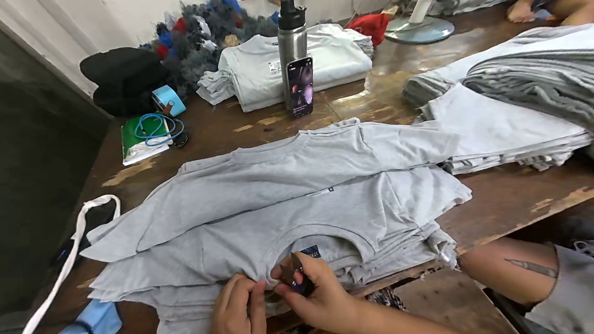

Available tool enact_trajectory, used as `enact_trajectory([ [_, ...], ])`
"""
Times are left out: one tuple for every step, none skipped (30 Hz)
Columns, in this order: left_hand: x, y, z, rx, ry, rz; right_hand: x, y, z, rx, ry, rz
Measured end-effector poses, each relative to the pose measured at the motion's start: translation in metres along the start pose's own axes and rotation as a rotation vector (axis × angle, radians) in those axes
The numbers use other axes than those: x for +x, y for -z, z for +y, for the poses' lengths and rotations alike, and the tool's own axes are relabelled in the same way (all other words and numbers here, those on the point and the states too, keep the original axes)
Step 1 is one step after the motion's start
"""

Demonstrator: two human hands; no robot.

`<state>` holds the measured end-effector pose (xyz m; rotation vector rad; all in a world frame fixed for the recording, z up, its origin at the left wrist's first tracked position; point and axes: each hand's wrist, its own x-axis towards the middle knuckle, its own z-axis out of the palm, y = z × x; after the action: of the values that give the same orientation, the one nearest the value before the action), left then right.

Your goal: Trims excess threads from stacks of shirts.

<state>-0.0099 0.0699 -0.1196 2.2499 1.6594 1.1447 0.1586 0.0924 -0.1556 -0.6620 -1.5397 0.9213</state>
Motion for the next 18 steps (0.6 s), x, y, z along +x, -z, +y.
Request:
enact_trajectory([
  [-0.0003, -0.0003, -0.0010, 0.011, -0.013, 0.010, 0.0002, 0.0000, -0.0003, 0.022, -0.007, 0.009],
  [-0.0008, -0.0007, -0.0018, 0.022, -0.025, 0.020, 0.0004, 0.0003, -0.0008, 0.050, -0.016, 0.019],
  [-0.0013, -0.0014, -0.0020, 0.032, -0.036, 0.032, 0.0006, 0.0007, -0.0014, 0.084, -0.030, 0.026],
  [-0.0018, -0.0025, -0.0020, 0.030, -0.045, 0.046, 0.0008, 0.0014, -0.0016, 0.124, -0.042, 0.029],
  [-0.0023, -0.0036, -0.0019, 0.014, -0.050, 0.058, 0.0009, 0.0018, -0.0012, 0.160, -0.051, 0.033],
  [-0.0026, -0.0046, -0.0014, -0.016, -0.051, 0.067, 0.0007, 0.0023, -0.0006, 0.186, -0.057, 0.036],
  [-0.0027, -0.0052, -0.0007, -0.061, -0.048, 0.071, 0.0005, 0.0027, -0.0002, 0.201, -0.061, 0.039],
  [-0.0027, -0.0055, 0.0000, -0.112, -0.042, 0.070, 0.0004, 0.0033, 0.0003, 0.211, -0.062, 0.040],
  [-0.0031, -0.0052, 0.0004, -0.161, -0.032, 0.062, 0.0003, 0.0040, 0.0006, 0.217, -0.065, 0.041],
  [-0.0040, -0.0046, 0.0006, -0.209, -0.016, 0.049, 0.0003, 0.0045, 0.0008, 0.218, -0.066, 0.043],
  [-0.0049, -0.0040, 0.0004, -0.251, 0.000, 0.038, 0.0002, 0.0049, 0.0010, 0.223, -0.068, 0.043],
  [-0.0059, -0.0035, 0.0001, -0.287, 0.018, 0.033, 0.0001, 0.0050, 0.0013, 0.226, -0.067, 0.042],
  [-0.0072, -0.0028, -0.0002, -0.319, 0.039, 0.031, 0.0001, 0.0049, 0.0013, 0.226, -0.065, 0.038],
  [-0.0084, -0.0024, -0.0003, -0.345, 0.059, 0.036, 0.0000, 0.0049, 0.0012, 0.222, -0.062, 0.033],
  [-0.0091, -0.0015, -0.0001, -0.363, 0.078, 0.038, -0.0001, 0.0051, 0.0009, 0.209, -0.055, 0.024],
  [-0.0093, -0.0008, -0.0001, -0.376, 0.090, 0.043, -0.0002, 0.0058, -0.0001, 0.175, -0.046, 0.009],
  [-0.0095, -0.0003, -0.0005, -0.384, 0.095, 0.047, -0.0003, 0.0073, -0.0024, 0.110, -0.034, -0.019],
  [-0.0095, -0.0001, -0.0015, -0.391, 0.095, 0.052, -0.0002, 0.0100, -0.0066, 0.008, -0.018, -0.066],
])
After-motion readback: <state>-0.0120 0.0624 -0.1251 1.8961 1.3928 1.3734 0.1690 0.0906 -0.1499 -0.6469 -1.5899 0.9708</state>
